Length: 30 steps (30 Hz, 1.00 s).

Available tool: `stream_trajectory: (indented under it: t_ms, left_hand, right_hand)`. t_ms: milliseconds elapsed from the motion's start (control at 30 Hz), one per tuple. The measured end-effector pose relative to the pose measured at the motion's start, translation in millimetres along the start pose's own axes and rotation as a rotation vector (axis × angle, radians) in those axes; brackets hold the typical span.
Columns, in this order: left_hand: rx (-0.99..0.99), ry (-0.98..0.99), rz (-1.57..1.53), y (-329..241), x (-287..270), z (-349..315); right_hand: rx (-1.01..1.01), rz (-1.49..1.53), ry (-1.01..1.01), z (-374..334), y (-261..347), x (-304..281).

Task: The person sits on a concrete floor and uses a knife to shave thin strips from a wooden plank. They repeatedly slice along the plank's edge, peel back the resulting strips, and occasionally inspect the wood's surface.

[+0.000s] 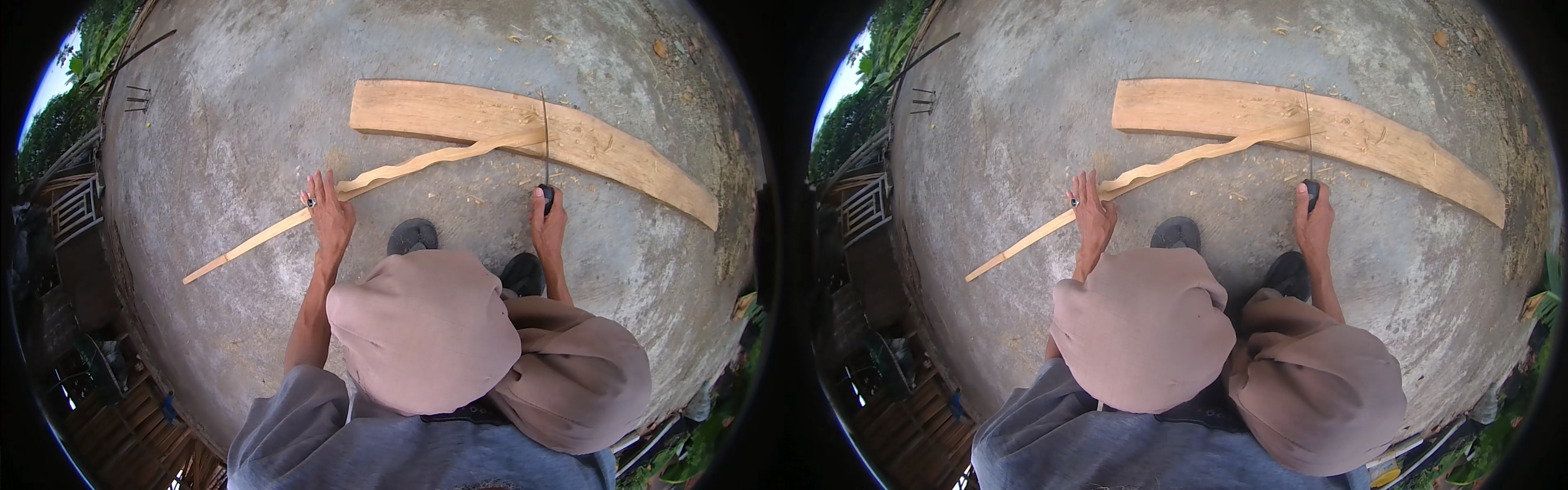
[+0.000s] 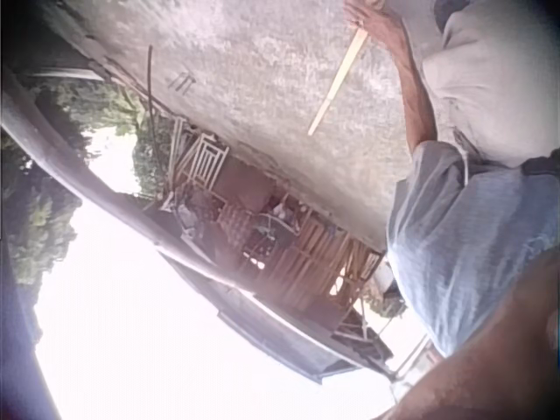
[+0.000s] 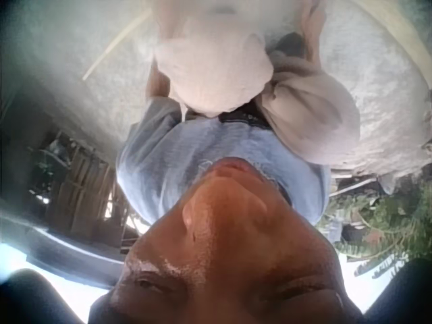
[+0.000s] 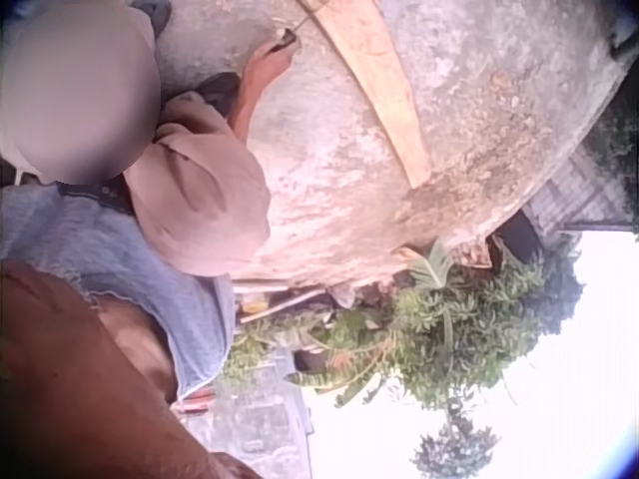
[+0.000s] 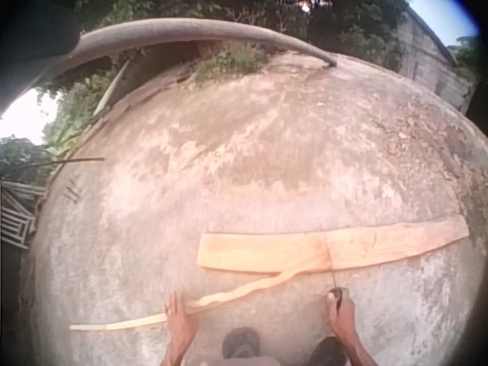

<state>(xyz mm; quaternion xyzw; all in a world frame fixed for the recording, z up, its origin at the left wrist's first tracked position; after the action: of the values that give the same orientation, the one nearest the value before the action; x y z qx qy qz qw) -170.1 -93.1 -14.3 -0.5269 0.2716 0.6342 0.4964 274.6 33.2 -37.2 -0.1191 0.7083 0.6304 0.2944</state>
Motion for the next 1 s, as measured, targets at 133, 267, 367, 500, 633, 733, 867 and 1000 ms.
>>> stream_trajectory:
  t_ms: [133, 267, 367, 500, 633, 733, 867, 1000]
  left_hand:
    - [-0.022, 0.133, -0.076, 31, -7, -6]
    - [0.038, 0.151, -0.105, 33, -9, 2]
    - [0.126, 0.127, -0.209, 18, -15, 18]
    - [-0.033, 0.219, -0.377, -19, -12, 22]
    - [-0.453, 0.657, -0.977, -72, 31, 13]
    - [-0.622, 0.804, -1.111, -122, 36, 7]
    - [-0.6, 0.885, -1.139, -149, 46, 3]
    - [-0.635, 0.894, -1.142, -156, 45, 4]
  right_hand:
    - [0.04, 0.08, -0.11, -7, -5, -5]
    - [0.064, 0.126, -0.169, -9, -9, -6]
    - [0.084, 0.154, -0.208, -7, -19, -9]
    - [0.064, 0.193, -0.217, -9, -16, -9]
    - [0.068, 0.123, -0.178, -4, -13, -9]
    - [0.02, 0.086, -0.197, -2, -18, -8]
    - [0.054, 0.096, -0.191, -1, -28, -8]
    - [0.104, 0.097, -0.17, 0, -25, -8]
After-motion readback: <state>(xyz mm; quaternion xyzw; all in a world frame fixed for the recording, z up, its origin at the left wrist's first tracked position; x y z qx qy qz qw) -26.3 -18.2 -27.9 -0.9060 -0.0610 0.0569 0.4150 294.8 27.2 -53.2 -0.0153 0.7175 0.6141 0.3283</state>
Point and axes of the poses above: each hand's wrist, its own z-axis towards the middle knuckle, its own x-axis out of the palm, y = z × x, the point moved 4 cm from there along z, towards the middle knuckle, and after that the axes turned 14 degrees about -y, right-handed, at the moved point
